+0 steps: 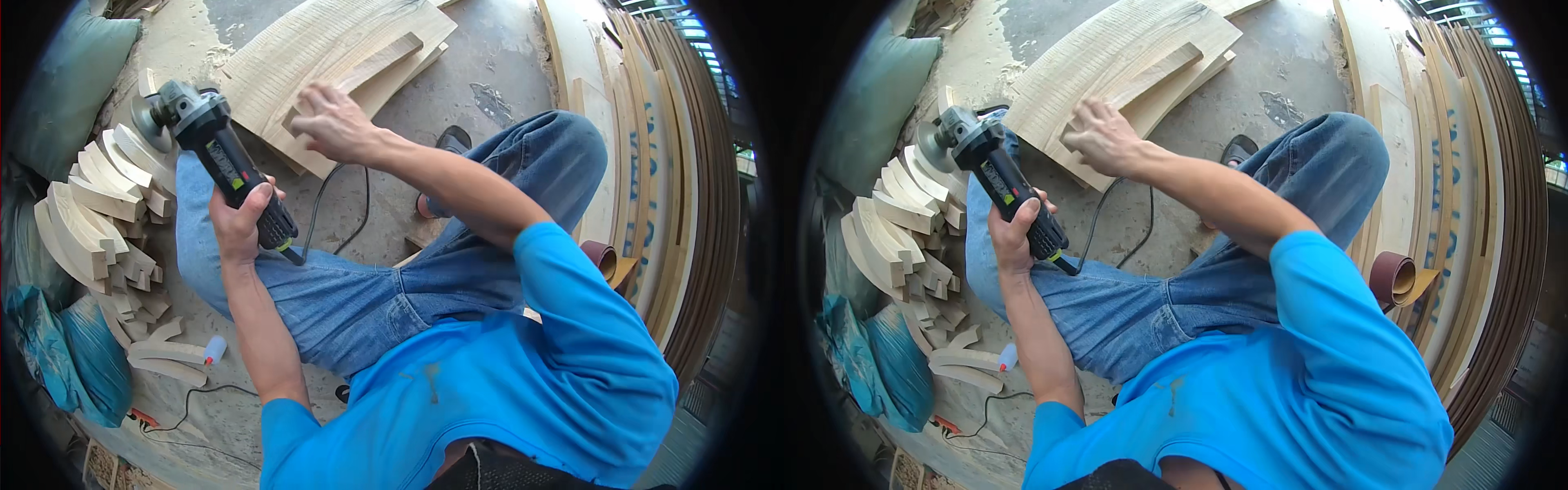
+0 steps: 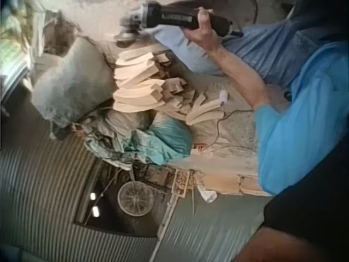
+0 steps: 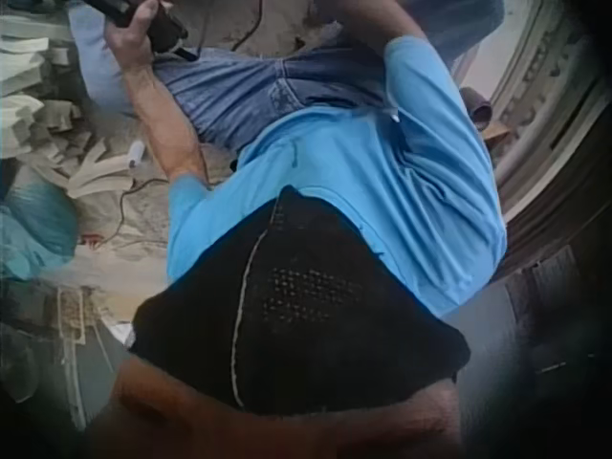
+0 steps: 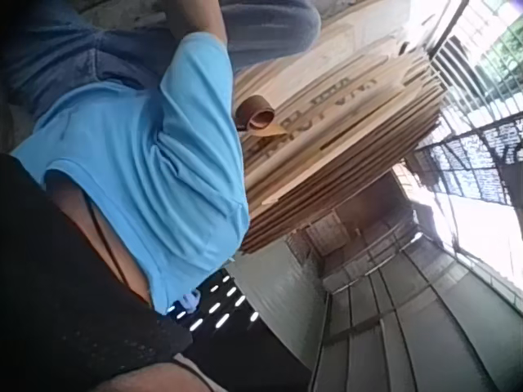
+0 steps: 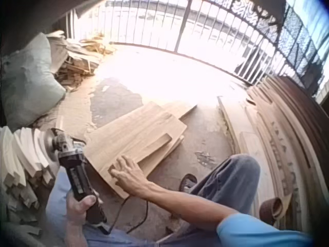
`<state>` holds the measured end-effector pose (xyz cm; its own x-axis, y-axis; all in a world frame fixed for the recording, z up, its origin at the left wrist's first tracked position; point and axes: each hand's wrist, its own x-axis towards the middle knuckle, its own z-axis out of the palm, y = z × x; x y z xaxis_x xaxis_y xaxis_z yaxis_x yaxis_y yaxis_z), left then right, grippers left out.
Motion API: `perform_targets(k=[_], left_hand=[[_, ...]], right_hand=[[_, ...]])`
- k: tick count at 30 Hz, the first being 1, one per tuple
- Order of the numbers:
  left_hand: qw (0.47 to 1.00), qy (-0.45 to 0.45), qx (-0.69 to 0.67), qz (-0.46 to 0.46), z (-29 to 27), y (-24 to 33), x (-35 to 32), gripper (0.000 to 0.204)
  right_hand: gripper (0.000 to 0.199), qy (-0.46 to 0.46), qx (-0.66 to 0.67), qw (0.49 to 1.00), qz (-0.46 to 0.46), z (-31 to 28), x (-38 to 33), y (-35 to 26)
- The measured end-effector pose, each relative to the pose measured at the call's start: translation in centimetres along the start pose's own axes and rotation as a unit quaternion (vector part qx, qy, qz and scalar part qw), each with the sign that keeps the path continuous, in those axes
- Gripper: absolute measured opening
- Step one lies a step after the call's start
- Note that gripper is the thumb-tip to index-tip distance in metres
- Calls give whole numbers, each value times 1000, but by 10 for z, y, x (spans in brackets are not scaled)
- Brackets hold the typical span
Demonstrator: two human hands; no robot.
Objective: Sanding curved wooden pieces with an angle grinder and applying glue to bond them.
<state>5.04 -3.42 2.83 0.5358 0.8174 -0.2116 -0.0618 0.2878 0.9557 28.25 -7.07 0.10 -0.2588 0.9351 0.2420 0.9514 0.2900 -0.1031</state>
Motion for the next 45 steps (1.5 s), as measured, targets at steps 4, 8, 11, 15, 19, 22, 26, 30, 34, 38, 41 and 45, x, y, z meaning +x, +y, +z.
perform_targets(k=[4, 8, 11, 15, 19, 22, 26, 30, 34, 38, 41, 45], left_hand=[[999, -35, -24, 2, 17, 1, 6, 35], [986, -164, -23, -11, 43, 6, 2, 40], [973, -226, -15, -47, 77, 9, 1, 47], [956, -284, 71, 21, 106, -2, 5, 52], [932, -39, 360, 32, 81, 0, 48, 46], [790, 106, 577, 181, 37, -40, 89, 70], [825, 40, 521, 215, 20, -76, 113, 64], [884, -8, 457, 95, 15, -43, 98, 46], [861, -41, 491, 124, -22, 13, 63, 43], [963, 2, 257, 86, -62, 7, 22, 43], [952, 5, 300, 62, -72, 1, 14, 44], [923, 14, 380, 61, -80, -5, 21, 44]], right_hand=[[75, -130, 302, 895, 303, -62, 17, -45], [81, 48, 745, 566, 350, -61, -2, -59], [63, 184, 784, 507, 308, -69, -19, -42], [49, 236, 854, 395, 243, -73, -58, -16], [49, 272, 841, 386, 263, -76, -100, 7], [51, 297, 853, 358, 235, -66, -111, 19], [50, 278, 893, 291, 200, -60, -109, 21], [48, 303, 877, 316, 197, -74, -110, 21], [46, 269, 838, 413, 234, -89, -109, 22], [48, 180, 772, 527, 304, -98, -93, 12], [71, 94, 727, 594, 331, -102, -74, -2], [84, 18, 708, 637, 305, -82, -55, -19]])
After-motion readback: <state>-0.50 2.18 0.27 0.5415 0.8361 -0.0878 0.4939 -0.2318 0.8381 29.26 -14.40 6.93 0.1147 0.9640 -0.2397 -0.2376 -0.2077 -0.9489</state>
